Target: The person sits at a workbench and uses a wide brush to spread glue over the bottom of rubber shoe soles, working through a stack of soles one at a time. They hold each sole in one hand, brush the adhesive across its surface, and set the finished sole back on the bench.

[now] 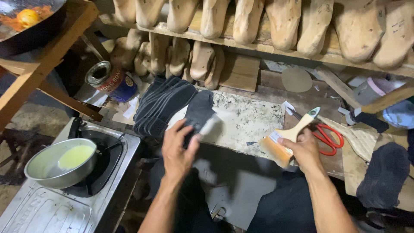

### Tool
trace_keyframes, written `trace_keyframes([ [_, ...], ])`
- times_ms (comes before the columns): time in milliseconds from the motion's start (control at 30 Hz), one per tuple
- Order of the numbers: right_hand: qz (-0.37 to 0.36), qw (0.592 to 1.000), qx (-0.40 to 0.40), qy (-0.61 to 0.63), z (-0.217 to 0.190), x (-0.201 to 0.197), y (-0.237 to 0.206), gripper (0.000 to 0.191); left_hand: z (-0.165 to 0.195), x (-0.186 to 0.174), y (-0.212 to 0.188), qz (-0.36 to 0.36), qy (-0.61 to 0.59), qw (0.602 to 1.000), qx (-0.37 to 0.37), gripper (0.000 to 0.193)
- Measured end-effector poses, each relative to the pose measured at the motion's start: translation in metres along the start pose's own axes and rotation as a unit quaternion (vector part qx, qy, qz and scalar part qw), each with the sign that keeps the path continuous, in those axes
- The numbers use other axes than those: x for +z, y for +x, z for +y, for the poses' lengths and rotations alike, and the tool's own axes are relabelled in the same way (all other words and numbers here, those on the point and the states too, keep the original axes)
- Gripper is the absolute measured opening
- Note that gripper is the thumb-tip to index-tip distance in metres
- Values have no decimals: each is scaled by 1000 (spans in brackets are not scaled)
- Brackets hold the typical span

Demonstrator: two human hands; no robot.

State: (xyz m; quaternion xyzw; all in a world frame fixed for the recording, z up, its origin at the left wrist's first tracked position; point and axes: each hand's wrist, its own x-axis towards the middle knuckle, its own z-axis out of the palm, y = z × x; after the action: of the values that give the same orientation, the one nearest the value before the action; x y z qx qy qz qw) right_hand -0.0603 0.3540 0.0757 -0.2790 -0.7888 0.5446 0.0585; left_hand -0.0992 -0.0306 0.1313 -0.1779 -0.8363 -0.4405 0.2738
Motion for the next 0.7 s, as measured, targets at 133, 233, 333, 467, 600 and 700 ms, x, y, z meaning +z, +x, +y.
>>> trace_keyframes([
  [133,-72,992,14,101,18,-9,4,35,26,40,-38,-14,-178,983,-37,35],
  [233,-24,994,-21,100,19,-21,4,32,21,65,-74,-137,-249,924,-254,37],
  [333,26,993,-78,86,11,-20,-7,29,8,79,-116,-162,-392,773,-471,63],
  [467,-10,993,-118,-5,-4,14,-38,26,-10,93,-153,-118,-505,650,-556,51],
  [600,-189,938,-212,-198,-27,44,-53,38,-19,100,-166,-137,-498,654,-552,45],
  [700,-136,940,-180,-257,-53,37,-26,43,-18,100,-167,-139,-489,670,-541,44],
])
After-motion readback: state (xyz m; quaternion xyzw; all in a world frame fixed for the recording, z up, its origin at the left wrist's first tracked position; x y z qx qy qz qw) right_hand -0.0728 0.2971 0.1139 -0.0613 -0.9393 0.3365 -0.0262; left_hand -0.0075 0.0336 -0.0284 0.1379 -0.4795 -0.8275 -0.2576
